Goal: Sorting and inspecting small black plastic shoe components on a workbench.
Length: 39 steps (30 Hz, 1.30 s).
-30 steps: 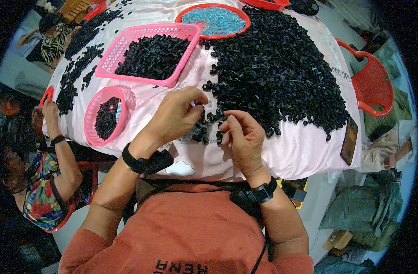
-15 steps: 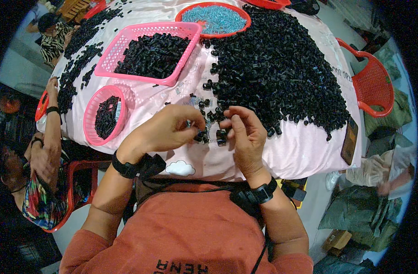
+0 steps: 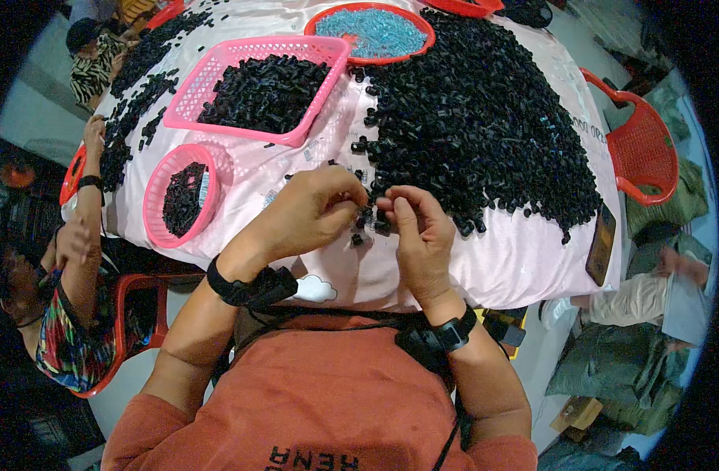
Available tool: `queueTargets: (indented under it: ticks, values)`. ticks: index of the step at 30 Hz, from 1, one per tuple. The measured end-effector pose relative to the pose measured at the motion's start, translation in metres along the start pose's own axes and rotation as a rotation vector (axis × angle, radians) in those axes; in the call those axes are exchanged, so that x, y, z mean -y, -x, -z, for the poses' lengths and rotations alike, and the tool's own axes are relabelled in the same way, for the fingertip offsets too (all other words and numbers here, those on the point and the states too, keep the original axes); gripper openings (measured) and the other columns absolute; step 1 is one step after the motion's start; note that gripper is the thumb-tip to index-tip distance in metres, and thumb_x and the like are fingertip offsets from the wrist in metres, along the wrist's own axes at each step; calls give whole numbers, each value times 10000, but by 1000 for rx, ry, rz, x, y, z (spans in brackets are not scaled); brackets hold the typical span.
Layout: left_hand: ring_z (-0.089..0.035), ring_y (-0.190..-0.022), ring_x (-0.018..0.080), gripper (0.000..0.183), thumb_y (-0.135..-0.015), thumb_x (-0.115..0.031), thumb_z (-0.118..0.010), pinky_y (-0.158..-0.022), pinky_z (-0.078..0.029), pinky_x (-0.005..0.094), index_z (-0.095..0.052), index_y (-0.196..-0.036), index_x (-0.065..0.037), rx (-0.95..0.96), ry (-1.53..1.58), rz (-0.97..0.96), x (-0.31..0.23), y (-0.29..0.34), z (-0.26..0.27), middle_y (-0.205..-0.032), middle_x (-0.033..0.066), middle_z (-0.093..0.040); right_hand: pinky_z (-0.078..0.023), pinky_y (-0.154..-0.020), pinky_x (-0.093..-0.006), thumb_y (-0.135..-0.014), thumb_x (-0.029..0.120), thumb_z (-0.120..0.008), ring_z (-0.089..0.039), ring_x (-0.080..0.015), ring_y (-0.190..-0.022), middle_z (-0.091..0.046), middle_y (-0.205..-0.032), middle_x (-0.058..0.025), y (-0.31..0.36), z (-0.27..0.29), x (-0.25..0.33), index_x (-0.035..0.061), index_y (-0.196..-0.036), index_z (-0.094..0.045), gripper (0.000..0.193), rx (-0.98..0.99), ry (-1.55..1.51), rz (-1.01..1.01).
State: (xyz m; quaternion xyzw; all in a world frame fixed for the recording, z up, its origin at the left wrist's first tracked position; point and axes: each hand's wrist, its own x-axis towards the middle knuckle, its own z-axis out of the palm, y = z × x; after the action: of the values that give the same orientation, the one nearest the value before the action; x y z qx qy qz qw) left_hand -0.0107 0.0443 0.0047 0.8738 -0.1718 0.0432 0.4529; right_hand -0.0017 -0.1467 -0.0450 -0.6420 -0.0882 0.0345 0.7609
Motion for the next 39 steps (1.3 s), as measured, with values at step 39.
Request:
queueTargets:
  ticks: [39]
  values:
    - [-677,-772,263,204,-843,48,-635,-687,-533,337,-653,-1041,2,-166,155,-56,-15,-3,-24,-904,154,-678,-554,-747,-226,-980,50,-597,-673,-102,-851,-689,-997,-60,0,3,1,-1,-1124,-648,161,79,-115,-26]
